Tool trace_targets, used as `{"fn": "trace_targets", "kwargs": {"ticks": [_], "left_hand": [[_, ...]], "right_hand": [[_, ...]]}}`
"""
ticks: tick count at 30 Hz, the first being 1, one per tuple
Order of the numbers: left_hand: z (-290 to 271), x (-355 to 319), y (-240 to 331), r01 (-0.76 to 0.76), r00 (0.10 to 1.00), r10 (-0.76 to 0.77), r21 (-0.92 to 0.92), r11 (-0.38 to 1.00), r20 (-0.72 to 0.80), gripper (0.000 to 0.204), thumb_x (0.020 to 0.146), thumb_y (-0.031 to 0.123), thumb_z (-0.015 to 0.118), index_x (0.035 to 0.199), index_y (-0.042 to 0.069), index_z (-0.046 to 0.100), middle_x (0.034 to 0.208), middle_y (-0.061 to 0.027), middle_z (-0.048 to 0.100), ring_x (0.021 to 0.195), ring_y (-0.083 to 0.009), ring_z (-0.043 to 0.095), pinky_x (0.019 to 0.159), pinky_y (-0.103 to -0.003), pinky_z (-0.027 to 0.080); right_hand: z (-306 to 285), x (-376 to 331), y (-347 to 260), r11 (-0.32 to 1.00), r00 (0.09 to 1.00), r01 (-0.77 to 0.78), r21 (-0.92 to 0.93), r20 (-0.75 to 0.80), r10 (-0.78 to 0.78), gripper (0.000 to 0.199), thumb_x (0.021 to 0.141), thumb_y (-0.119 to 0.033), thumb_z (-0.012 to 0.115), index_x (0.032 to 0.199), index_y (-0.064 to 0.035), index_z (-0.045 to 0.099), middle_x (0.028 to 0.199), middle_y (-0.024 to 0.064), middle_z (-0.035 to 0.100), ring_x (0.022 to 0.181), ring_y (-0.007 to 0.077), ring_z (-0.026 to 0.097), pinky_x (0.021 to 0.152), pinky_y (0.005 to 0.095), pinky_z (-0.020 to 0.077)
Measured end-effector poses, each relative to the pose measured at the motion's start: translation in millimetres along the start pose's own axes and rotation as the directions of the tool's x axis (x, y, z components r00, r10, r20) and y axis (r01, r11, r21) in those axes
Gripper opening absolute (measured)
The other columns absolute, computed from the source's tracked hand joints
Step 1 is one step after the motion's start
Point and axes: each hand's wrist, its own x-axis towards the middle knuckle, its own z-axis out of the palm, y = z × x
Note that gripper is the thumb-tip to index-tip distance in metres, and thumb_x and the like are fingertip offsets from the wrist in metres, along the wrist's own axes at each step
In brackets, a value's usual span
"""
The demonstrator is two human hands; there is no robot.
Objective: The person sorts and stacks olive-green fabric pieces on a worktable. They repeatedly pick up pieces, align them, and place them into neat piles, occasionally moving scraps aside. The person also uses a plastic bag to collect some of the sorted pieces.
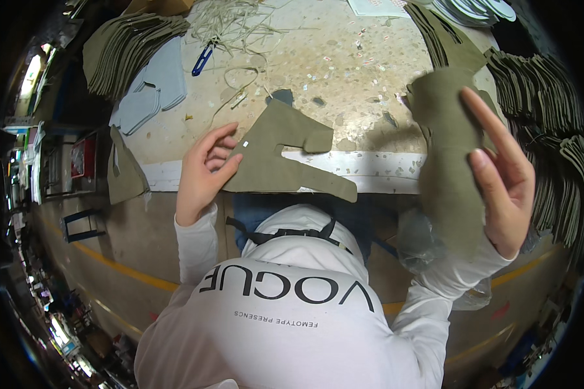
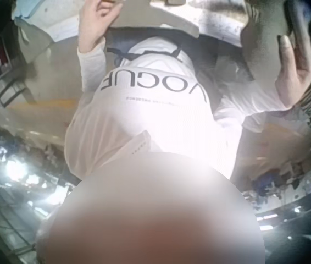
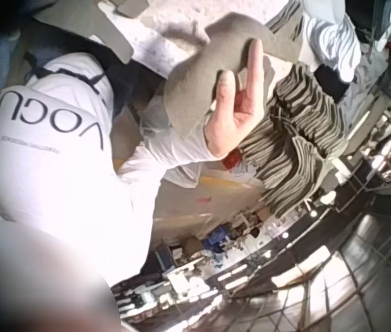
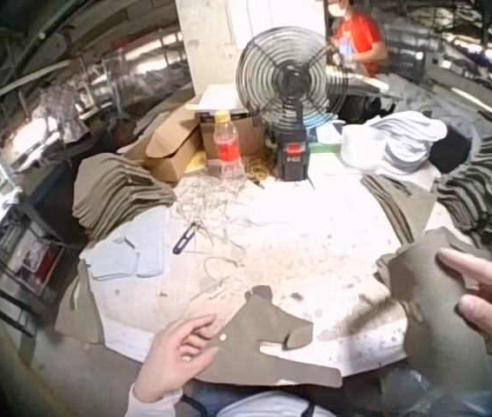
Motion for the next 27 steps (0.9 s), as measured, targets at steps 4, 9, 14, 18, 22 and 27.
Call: {"fn": "trace_targets", "kwargs": {"ticks": [4,9,14,18,22,27], "left_hand": [[9.3,-20.1,-1.3,0.052,0.99,-0.029,0.159,0.986,-0.141,0.048,0.082,-0.005,0.068,0.129,0.0,0.058,0.089,-0.0023,0.059,0.075,-0.0045,0.055,0.065,-0.017,0.047],[9.0,-26.2,-6.0,0.062,0.981,-0.052,0.05,0.997,-0.189,0.043,0.086,-0.002,0.063,0.128,0.004,0.059,0.083,-0.0056,0.065,0.07,-0.0092,0.062,0.063,-0.023,0.051],[3.7,-22.2,-8.9,0.05,0.984,-0.049,-0.001,0.999,-0.171,0.042,0.089,-0.007,0.05,0.128,0.003,0.059,0.082,-0.0054,0.067,0.069,-0.0059,0.062,0.065,-0.019,0.049],[0.4,-17.8,-6.6,0.081,0.992,-0.081,0.002,0.997,-0.097,0.042,0.089,-0.005,0.054,0.129,0.004,0.059,0.092,-0.0071,0.068,0.073,-0.0071,0.062,0.066,-0.02,0.05],[1.6,-12.0,-3.1,-0.038,0.997,0.036,0.038,0.999,0.071,0.04,0.088,-0.004,0.058,0.128,0.004,0.062,0.113,-0.0109,0.063,0.077,-0.0094,0.063,0.069,-0.023,0.054],[32.7,-31.1,4.9,0.017,1.0,-0.017,-0.042,0.999,-0.001,0.039,0.087,-0.006,0.059,0.125,0.003,0.063,0.125,-0.0123,0.057,0.078,-0.0102,0.062,0.069,-0.022,0.056]], "right_hand": [[37.2,9.3,2.4,0.946,0.975,0.2,0.255,0.041,-0.218,0.058,0.089,-0.007,0.056,0.141,0.0133,0.039,0.143,0.026,0.045,0.121,0.0238,0.056,0.101,0.0305,0.0441],[73.7,-4.0,25.7,0.932,0.998,0.025,0.361,0.053,-0.047,0.058,0.085,-0.005,0.061,0.138,0.0104,0.045,0.14,0.0244,0.049,0.115,0.0241,0.06,0.099,0.0317,0.0459],[92.1,-3.4,86.0,0.941,0.933,-0.322,0.105,0.202,0.297,0.051,0.09,0.002,0.056,0.14,0.0001,0.049,0.139,0.0108,0.051,0.12,0.0143,0.051,0.102,0.0269,0.0387],[86.8,-12.0,104.9,0.966,0.959,-0.215,0.141,0.217,0.181,0.049,0.09,0.003,0.054,0.139,-0.001,0.051,0.134,0.0092,0.054,0.122,0.0152,0.05,0.105,0.0268,0.0351],[83.3,-4.9,106.7,0.981,0.97,-0.181,0.073,0.176,0.166,0.045,0.091,0.003,0.053,0.136,0.0001,0.053,0.133,0.0092,0.055,0.122,0.0155,0.05,0.105,0.0272,0.0346],[70.6,37.8,121.2,0.995,0.995,-0.086,0.041,0.058,0.083,0.035,0.094,0.002,0.052,0.126,-0.0029,0.063,0.116,0.0041,0.066,0.101,0.0101,0.06,0.089,0.0214,0.0446]]}}
